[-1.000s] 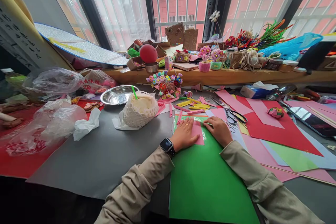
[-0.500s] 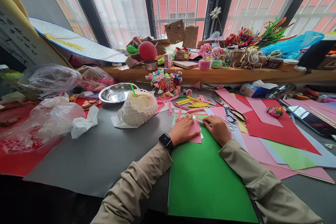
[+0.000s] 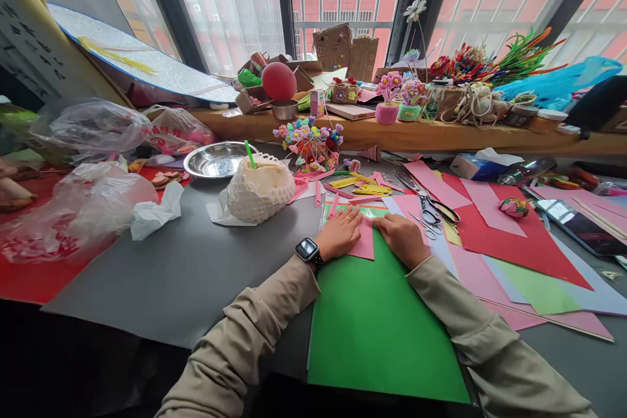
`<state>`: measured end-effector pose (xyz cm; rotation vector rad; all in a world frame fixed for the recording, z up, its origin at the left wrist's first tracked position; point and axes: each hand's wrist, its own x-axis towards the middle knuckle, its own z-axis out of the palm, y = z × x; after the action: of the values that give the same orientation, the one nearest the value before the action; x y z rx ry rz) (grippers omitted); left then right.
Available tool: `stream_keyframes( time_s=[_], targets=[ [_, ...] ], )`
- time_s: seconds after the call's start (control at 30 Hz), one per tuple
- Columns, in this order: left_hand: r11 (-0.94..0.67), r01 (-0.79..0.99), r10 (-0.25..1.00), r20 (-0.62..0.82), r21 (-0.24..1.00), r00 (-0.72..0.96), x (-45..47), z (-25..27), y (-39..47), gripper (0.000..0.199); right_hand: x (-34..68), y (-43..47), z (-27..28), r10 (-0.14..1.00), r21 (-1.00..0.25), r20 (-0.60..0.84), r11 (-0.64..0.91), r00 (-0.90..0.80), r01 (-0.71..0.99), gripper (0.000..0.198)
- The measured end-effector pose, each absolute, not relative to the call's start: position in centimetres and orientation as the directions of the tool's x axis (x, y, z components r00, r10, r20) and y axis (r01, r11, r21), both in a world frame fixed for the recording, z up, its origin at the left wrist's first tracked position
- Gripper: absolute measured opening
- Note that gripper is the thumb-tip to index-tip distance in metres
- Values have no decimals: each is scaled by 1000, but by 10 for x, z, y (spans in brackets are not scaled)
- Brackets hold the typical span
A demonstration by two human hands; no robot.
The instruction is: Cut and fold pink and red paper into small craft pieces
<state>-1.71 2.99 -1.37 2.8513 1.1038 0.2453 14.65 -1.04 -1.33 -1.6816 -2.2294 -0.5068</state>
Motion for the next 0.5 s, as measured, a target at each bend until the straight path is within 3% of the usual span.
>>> stream_keyframes(
  time_s=[0.3,0.5],
  targets=[
    [-716,678,698,154,163,700,-15,-13,29,42,147,-25,-16,816,203,448,307,-367,930,22],
    [-722,675,691,222,155,688,-14,-18,28,41,148,-44,-14,781,185,449,394,-434,900,23]
  ],
)
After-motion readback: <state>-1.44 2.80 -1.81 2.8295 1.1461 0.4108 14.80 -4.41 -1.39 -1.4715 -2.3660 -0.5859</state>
